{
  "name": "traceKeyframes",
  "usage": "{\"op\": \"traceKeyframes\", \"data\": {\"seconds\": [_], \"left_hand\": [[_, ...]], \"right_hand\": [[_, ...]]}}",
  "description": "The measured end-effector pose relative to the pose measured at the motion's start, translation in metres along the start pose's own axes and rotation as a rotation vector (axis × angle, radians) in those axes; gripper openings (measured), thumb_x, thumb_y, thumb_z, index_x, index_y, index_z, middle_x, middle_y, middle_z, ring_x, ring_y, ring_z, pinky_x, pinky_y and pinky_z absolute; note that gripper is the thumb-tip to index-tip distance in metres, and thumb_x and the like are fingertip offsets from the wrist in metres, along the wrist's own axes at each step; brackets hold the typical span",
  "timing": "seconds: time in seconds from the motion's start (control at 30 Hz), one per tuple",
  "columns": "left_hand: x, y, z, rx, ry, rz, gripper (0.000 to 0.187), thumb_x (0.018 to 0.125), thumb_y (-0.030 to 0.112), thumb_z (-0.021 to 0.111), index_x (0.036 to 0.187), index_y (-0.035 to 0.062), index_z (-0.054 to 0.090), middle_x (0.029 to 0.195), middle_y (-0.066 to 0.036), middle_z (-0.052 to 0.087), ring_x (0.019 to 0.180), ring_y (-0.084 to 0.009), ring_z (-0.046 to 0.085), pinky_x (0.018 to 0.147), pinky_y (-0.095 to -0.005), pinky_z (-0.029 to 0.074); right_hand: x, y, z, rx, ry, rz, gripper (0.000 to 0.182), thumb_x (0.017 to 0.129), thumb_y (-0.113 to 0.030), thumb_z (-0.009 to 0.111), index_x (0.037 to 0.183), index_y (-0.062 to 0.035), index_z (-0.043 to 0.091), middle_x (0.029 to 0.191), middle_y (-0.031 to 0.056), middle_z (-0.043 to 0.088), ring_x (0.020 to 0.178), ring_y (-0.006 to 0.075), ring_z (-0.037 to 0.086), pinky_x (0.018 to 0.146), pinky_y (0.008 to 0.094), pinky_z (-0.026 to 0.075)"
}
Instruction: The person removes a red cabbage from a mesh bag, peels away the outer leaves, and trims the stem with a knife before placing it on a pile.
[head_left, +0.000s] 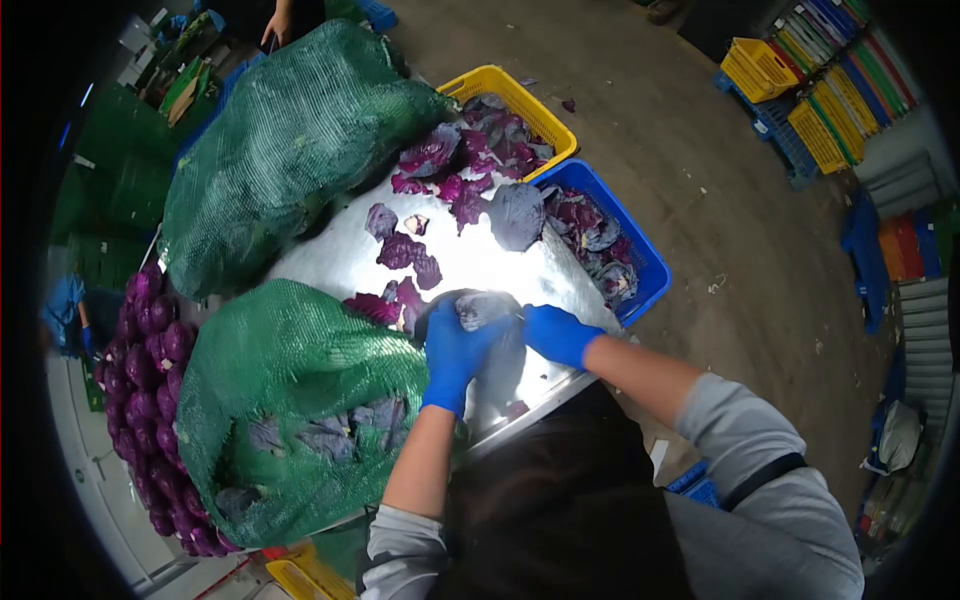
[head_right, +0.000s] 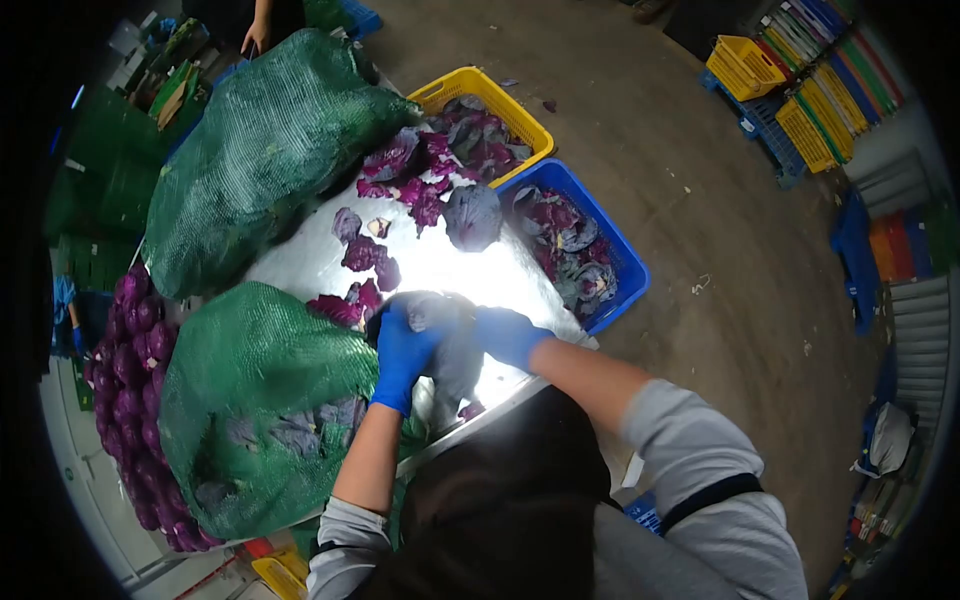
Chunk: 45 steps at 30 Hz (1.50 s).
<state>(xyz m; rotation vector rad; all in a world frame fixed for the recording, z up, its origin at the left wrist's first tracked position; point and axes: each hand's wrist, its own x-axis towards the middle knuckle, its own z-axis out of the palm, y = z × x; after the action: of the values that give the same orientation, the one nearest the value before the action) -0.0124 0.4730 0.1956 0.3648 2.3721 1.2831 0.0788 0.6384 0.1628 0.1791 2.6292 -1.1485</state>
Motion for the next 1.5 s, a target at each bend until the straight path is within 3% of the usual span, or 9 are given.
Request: {"op": "traceKeyframes", "data": {"seconds": [0.23,0.33,0.43,0.7,0.8,0.97,1.3,1.43,1.5], "left_hand": [[-0.034,-0.011,-0.001,-0.343,0.176,0.226,0.076,0.058,0.025,0.082,0.119,-0.0017,0.044,0.112,-0.015,0.049,0.105,-0.0249,0.050,0.091,-0.0334,0.042],[-0.046,-0.007,0.000,-0.503,0.113,0.195,0.079,0.058,0.023,0.083,0.121,-0.0016,0.042,0.111,-0.013,0.049,0.103,-0.0223,0.050,0.091,-0.0324,0.042],[-0.035,-0.012,0.002,-0.246,0.113,0.046,0.077,0.059,0.023,0.083,0.120,-0.0018,0.042,0.112,-0.014,0.049,0.104,-0.0219,0.051,0.090,-0.0318,0.043],[-0.057,-0.026,-0.033,-0.594,0.049,-0.168,0.062,0.076,0.013,0.071,0.128,-0.0019,0.041,0.116,-0.013,0.051,0.100,-0.0188,0.054,0.087,-0.0297,0.046],[-0.074,-0.055,-0.053,-0.700,0.005,-0.242,0.062,0.077,0.012,0.070,0.130,-0.0011,0.039,0.120,-0.014,0.050,0.102,-0.0190,0.053,0.087,-0.0294,0.046],[-0.075,-0.056,-0.039,-0.584,-0.022,-0.085,0.068,0.075,0.012,0.071,0.133,-0.0005,0.037,0.123,-0.013,0.049,0.114,-0.0217,0.047,0.098,-0.0333,0.038],[-0.077,-0.013,-0.003,-0.035,0.091,0.147,0.090,0.059,0.027,0.082,0.131,-0.0015,0.034,0.121,-0.018,0.043,0.115,-0.0300,0.045,0.098,-0.0376,0.038],[-0.089,-0.042,-0.005,-0.181,0.136,0.145,0.087,0.065,0.022,0.078,0.134,-0.0009,0.031,0.128,-0.017,0.041,0.117,-0.0263,0.043,0.099,-0.0366,0.038],[-0.095,-0.058,-0.017,-0.519,0.112,0.053,0.082,0.069,0.013,0.074,0.137,0.0002,0.030,0.134,-0.014,0.039,0.120,-0.0224,0.042,0.100,-0.0341,0.037]], "right_hand": [[-0.006,-0.012,-0.011,-0.020,-0.022,0.036,0.037,0.082,-0.022,0.053,0.114,-0.0031,0.049,0.095,0.0233,0.061,0.084,0.0384,0.061,0.073,0.0426,0.049],[-0.018,-0.009,-0.012,0.575,-0.122,0.129,0.049,0.081,-0.021,0.058,0.125,-0.0057,0.044,0.091,0.0210,0.062,0.077,0.0344,0.062,0.069,0.0390,0.049],[-0.032,-0.017,-0.011,0.394,0.203,-0.219,0.057,0.079,-0.020,0.061,0.131,-0.0079,0.040,0.088,0.0178,0.062,0.071,0.0278,0.062,0.067,0.0363,0.048],[-0.041,0.002,-0.022,0.341,0.250,0.062,0.047,0.084,-0.017,0.054,0.129,-0.0063,0.046,0.112,0.0133,0.060,0.097,0.0215,0.059,0.084,0.0339,0.046],[-0.027,0.066,-0.023,0.363,0.357,0.203,0.055,0.078,-0.022,0.060,0.126,-0.0011,0.044,0.095,0.0211,0.062,0.083,0.0309,0.062,0.070,0.0367,0.049],[-0.039,0.032,-0.087,-0.343,0.647,0.353,0.053,0.079,-0.021,0.060,0.126,-0.0036,0.044,0.089,0.0202,0.063,0.073,0.0320,0.062,0.065,0.0393,0.049],[-0.032,-0.086,-0.022,0.392,0.100,0.047,0.052,0.076,-0.047,0.064,0.110,-0.0075,0.062,0.081,0.0164,0.065,0.073,0.0232,0.065,0.065,0.0332,0.050],[-0.007,-0.003,0.011,0.093,0.394,-0.285,0.025,0.081,-0.031,0.059,0.088,-0.0073,0.064,0.078,0.0132,0.065,0.068,0.0300,0.064,0.062,0.0405,0.050],[-0.021,-0.004,-0.029,-0.243,0.341,-0.057,0.015,0.085,-0.013,0.052,0.092,-0.0044,0.062,0.092,0.0142,0.065,0.073,0.0251,0.064,0.064,0.0361,0.051]]}}
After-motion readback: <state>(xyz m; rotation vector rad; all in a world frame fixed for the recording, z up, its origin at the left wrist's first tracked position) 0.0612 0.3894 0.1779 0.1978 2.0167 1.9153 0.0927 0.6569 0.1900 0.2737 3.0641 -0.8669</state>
